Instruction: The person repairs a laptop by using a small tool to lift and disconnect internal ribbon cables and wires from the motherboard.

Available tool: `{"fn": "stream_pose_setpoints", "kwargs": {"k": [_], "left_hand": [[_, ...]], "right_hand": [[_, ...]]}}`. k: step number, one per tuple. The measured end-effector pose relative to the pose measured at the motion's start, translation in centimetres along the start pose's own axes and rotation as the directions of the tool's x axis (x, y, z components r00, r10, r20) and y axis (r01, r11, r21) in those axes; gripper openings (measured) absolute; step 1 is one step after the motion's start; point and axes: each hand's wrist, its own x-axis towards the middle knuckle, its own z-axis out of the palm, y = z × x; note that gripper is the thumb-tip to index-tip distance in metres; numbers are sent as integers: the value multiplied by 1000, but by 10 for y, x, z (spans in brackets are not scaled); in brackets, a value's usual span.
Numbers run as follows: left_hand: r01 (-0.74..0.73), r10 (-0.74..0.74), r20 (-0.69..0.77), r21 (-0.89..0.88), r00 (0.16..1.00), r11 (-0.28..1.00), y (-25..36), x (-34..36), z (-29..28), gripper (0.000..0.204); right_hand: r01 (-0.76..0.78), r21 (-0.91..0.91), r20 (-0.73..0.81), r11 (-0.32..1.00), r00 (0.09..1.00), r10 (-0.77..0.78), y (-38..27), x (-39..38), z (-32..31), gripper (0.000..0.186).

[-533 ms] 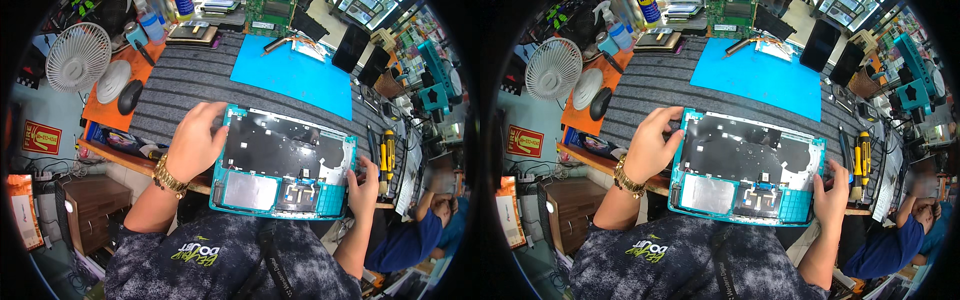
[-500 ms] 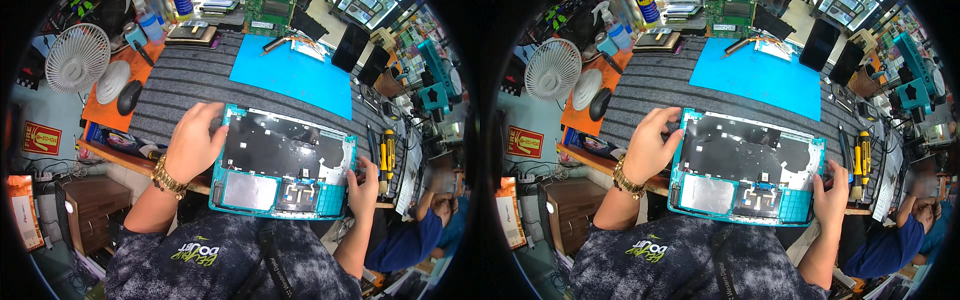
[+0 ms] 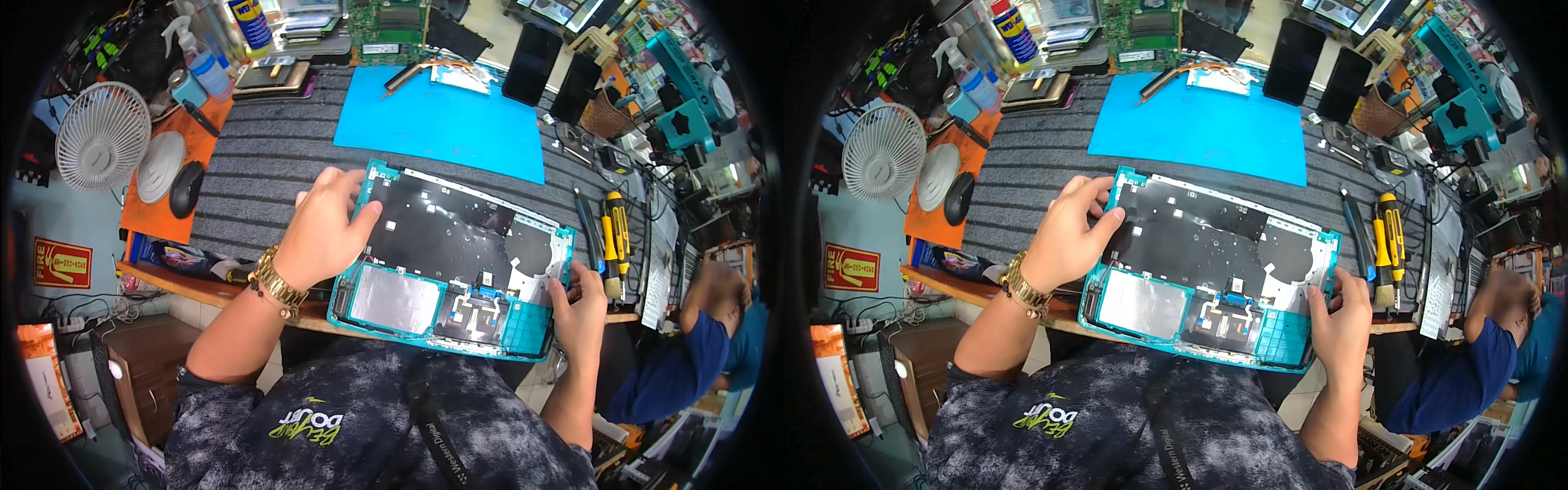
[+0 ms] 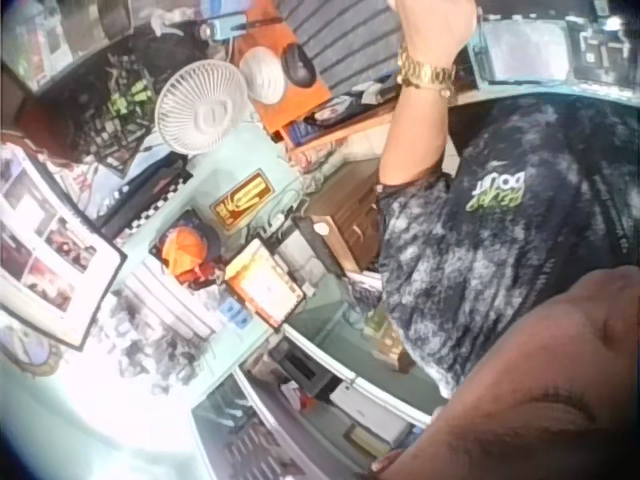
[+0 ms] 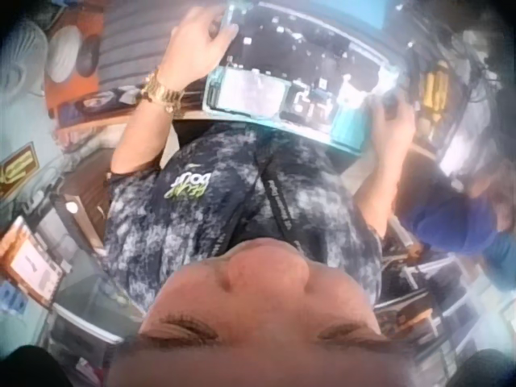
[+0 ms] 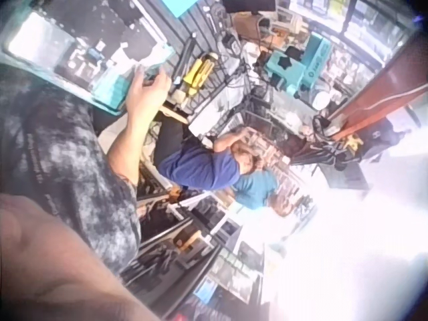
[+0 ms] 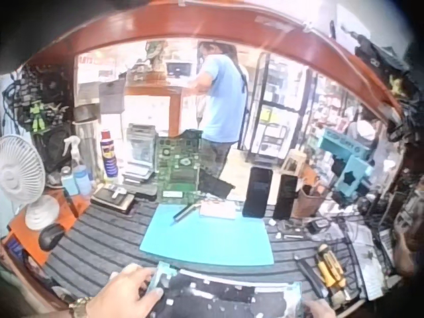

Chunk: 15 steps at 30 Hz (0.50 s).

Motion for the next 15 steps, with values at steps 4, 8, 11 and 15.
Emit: {"fn": "stream_pose_setpoints", "kwargs": {"k": [4,8,11,15], "left_hand": [[17,-21,106,37,994,999,12,26,1,54],[-33,5,192,141,981,989,17,39,-11,52],[-114,94,130,159,987,981,12,51,-9,41],[-313,310,41,127,950,941,-3,60,5,40]], "right_hand": [[-55,21,-5,998,998,55,8,1,-5,53],[-117,12,-2,993,993,117,20,23,-20,51],[103,-167,-113,980,986,-123,31,59,-25,54],[137,-379,-83,915,980,-181,41,100,-14,60]]}}
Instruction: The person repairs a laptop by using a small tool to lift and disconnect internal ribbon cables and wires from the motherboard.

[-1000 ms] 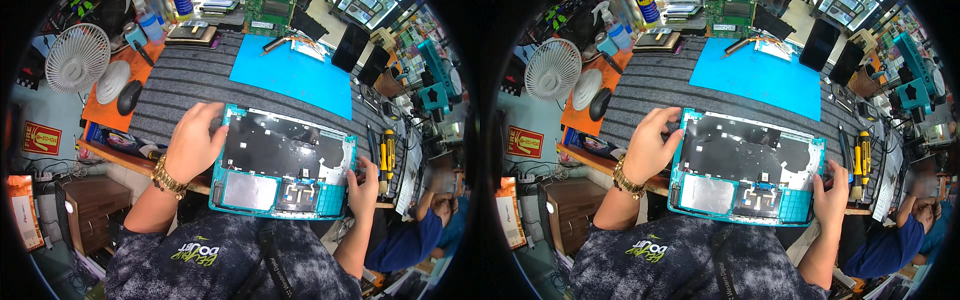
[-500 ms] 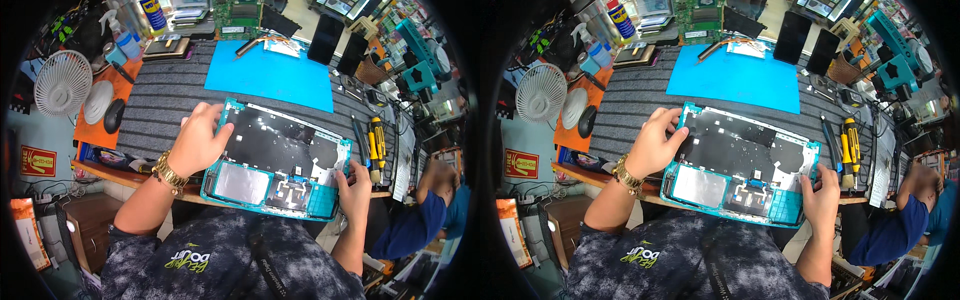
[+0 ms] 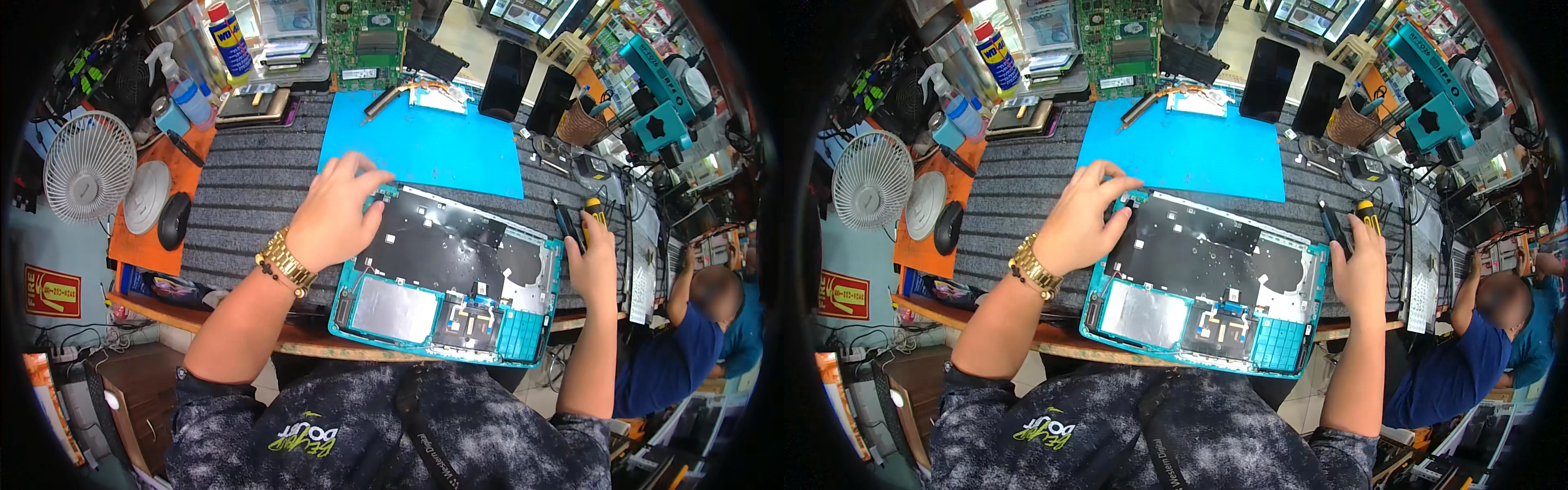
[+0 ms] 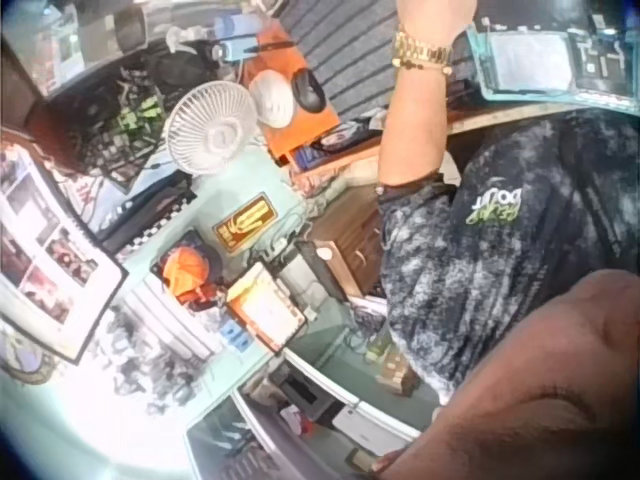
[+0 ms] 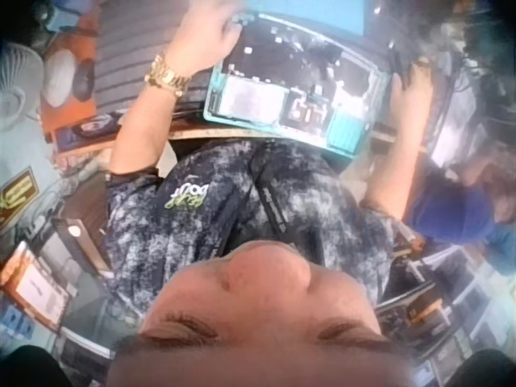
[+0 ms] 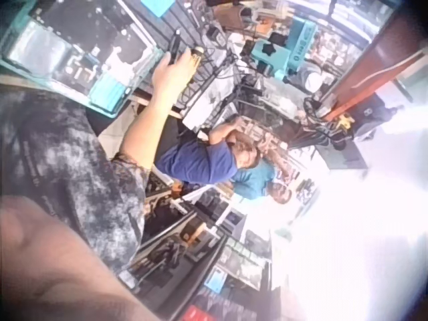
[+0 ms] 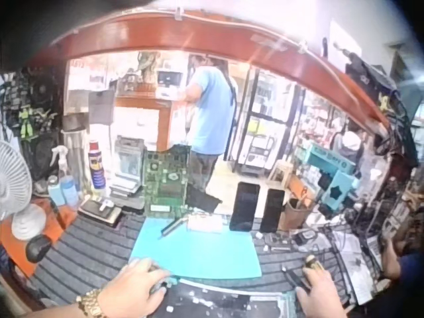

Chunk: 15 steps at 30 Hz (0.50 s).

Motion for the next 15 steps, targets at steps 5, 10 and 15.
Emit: {"fn": "stream_pose_setpoints", "kwargs": {"k": [5,10,15], "left_hand": [[-12,12,6,-31,1000,999,-9,-8,8,38],[-11,11,8,-42,1000,999,-12,-12,6,35],[-22,23,4,-55,1000,998,-10,-14,7,33]], "right_hand": [[-1,56,136,998,991,-7,8,20,10,62],[-29,79,161,996,987,16,15,32,17,58],[-49,73,125,996,991,40,15,39,21,52]]}}
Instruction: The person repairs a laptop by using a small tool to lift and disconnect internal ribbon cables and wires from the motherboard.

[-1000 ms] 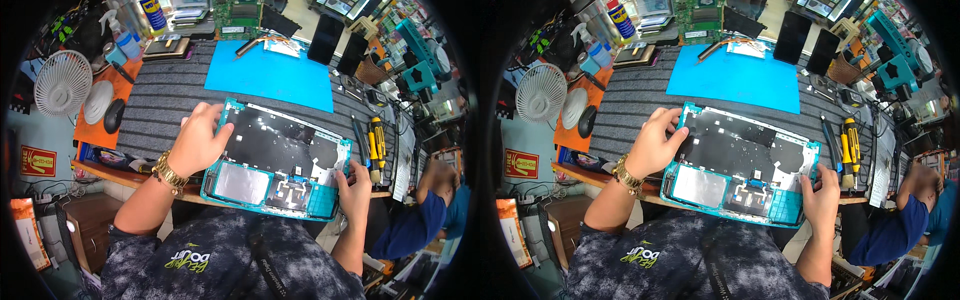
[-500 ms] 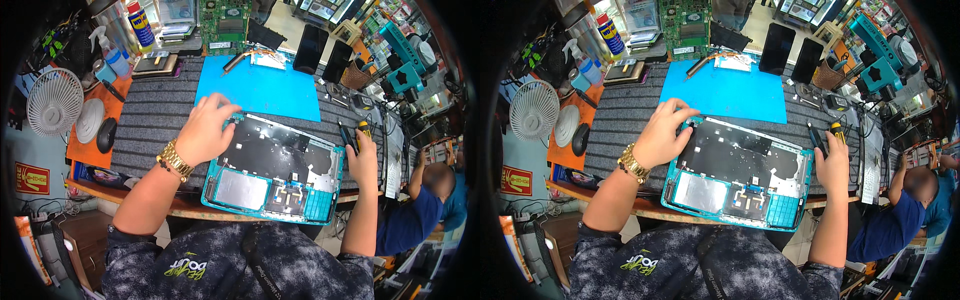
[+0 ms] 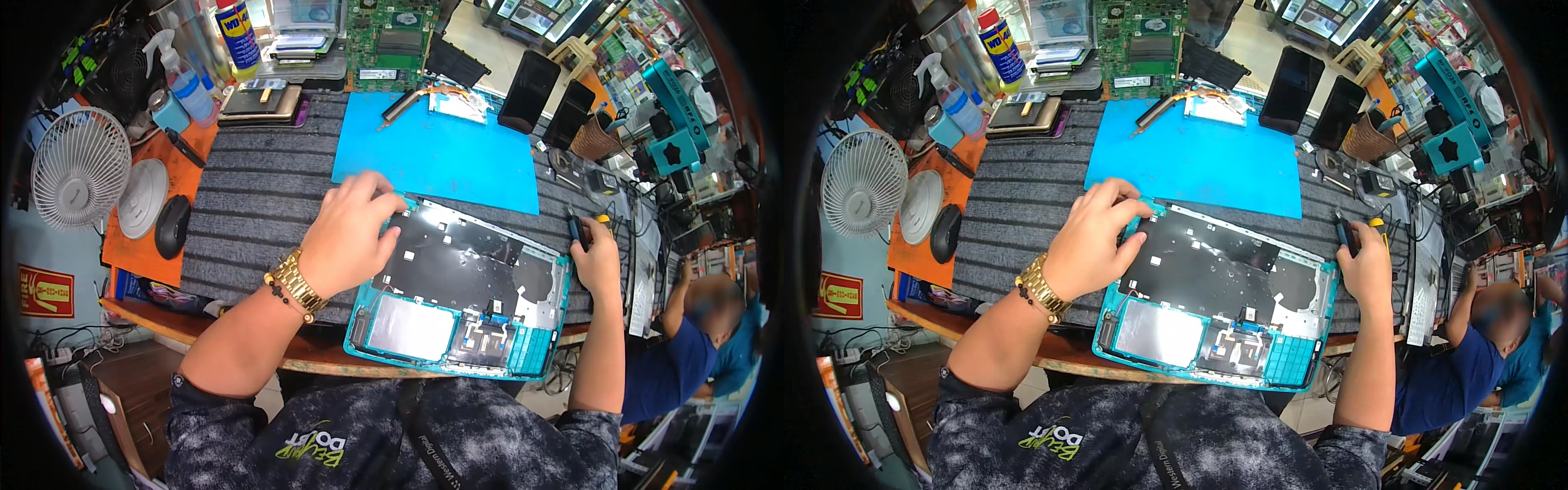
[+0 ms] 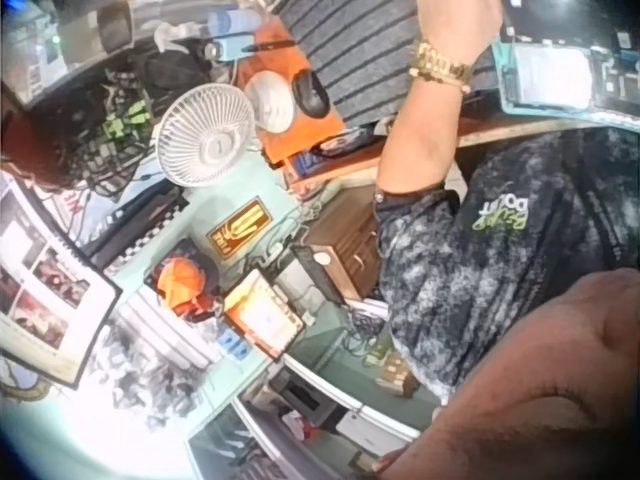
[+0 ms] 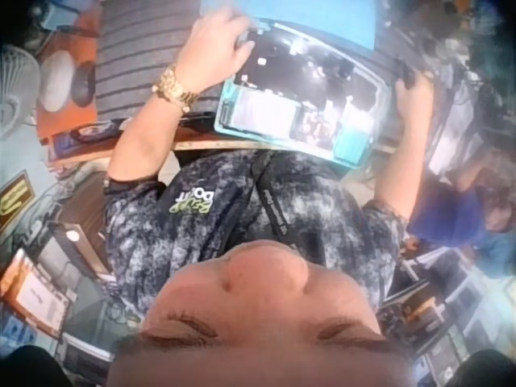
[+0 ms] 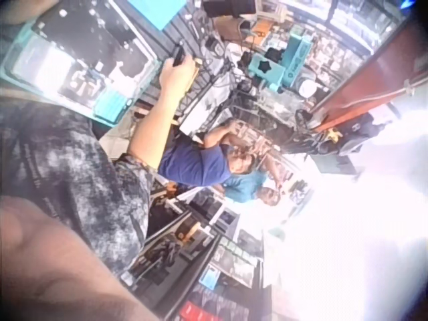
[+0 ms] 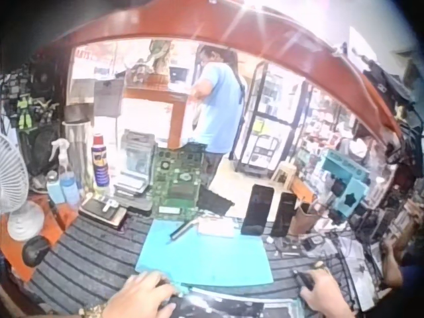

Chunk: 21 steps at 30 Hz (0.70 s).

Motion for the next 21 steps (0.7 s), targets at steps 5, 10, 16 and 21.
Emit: {"fn": "stream_pose_setpoints", "kwargs": {"k": [5,10,16,21], "left_hand": [[44,-44,-7,-8,999,999,3,0,5,35],[31,-31,-6,11,999,999,2,2,11,39],[18,-19,5,5,1000,1000,2,-1,2,40],[32,-32,4,-53,999,998,-2,2,-6,43]], "right_hand": [[67,113,-212,991,976,-42,-4,10,0,53],[-16,555,-99,831,991,85,-43,16,-18,55],[332,511,66,793,905,-421,-160,-1,-26,51],[333,458,249,824,842,-478,-231,-3,-12,55]]}}
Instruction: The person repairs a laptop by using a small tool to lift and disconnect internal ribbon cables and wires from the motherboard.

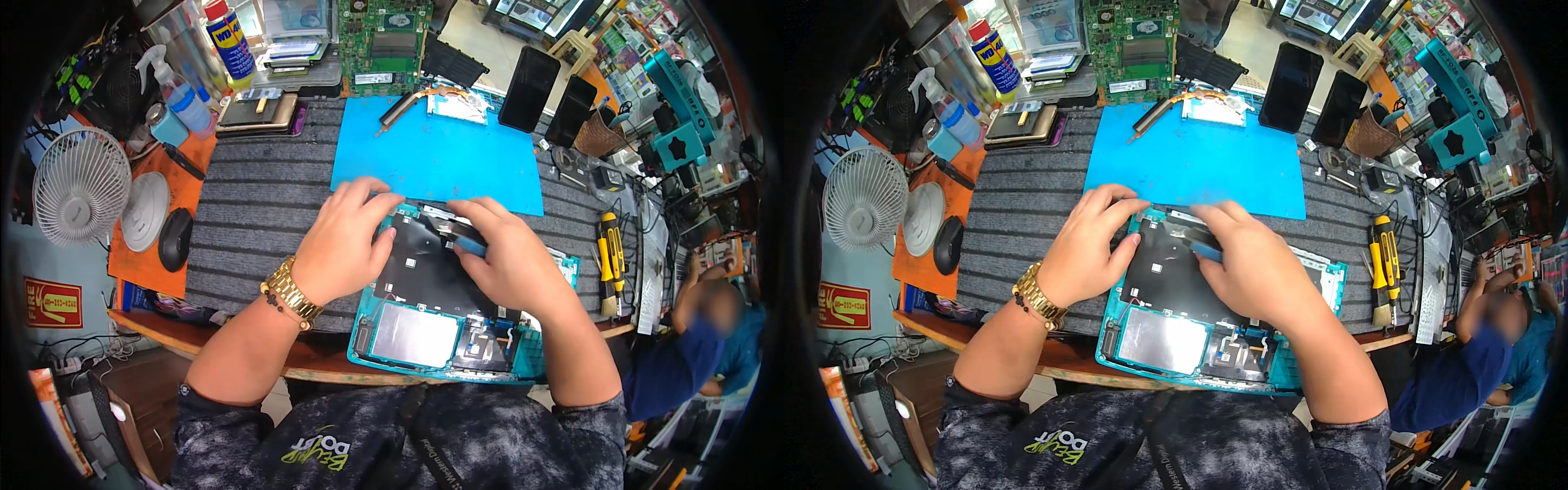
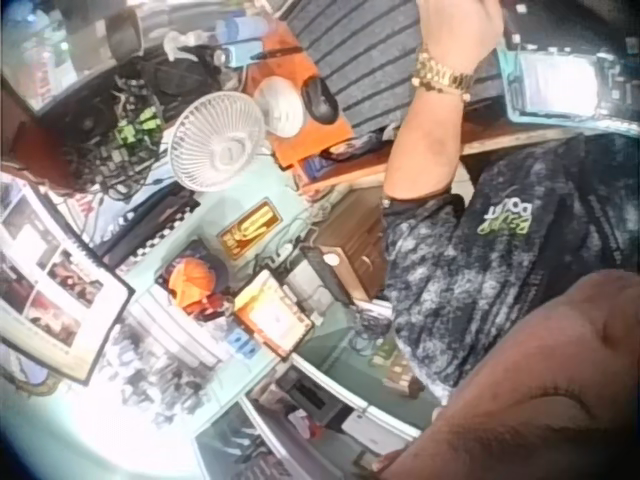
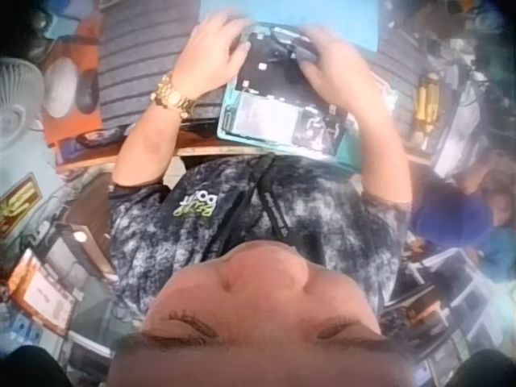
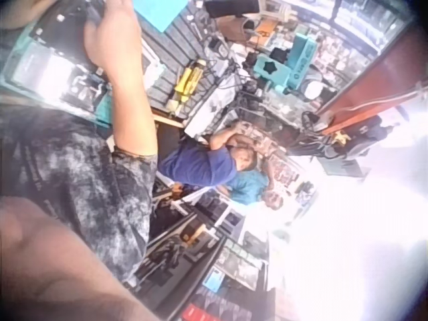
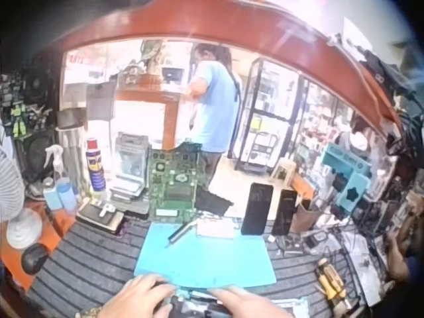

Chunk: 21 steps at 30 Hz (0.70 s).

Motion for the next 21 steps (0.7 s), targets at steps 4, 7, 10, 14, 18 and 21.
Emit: {"fn": "stream_pose_setpoints", "kwargs": {"k": [4,7,10,14,18,21], "left_hand": [[6,-5,8,-72,1000,997,-4,-6,-9,46],[-26,27,15,-84,1000,996,-8,-8,-11,47],[-53,54,12,-83,998,995,-8,-9,-9,46],[-43,51,96,-77,994,996,-2,-14,-15,40],[-31,44,151,-89,987,996,5,-17,-24,37],[-52,63,167,-64,984,997,11,-19,-28,38]], "right_hand": [[-94,-57,1,994,996,95,-12,9,8,53],[-135,-18,5,991,991,136,-16,12,6,50],[-52,-38,66,998,996,55,-19,7,0,47],[-65,8,144,998,988,63,-23,1,-1,39],[-47,91,4,995,999,47,-20,2,-2,42],[-125,118,-73,985,988,134,-19,4,-9,42]]}}
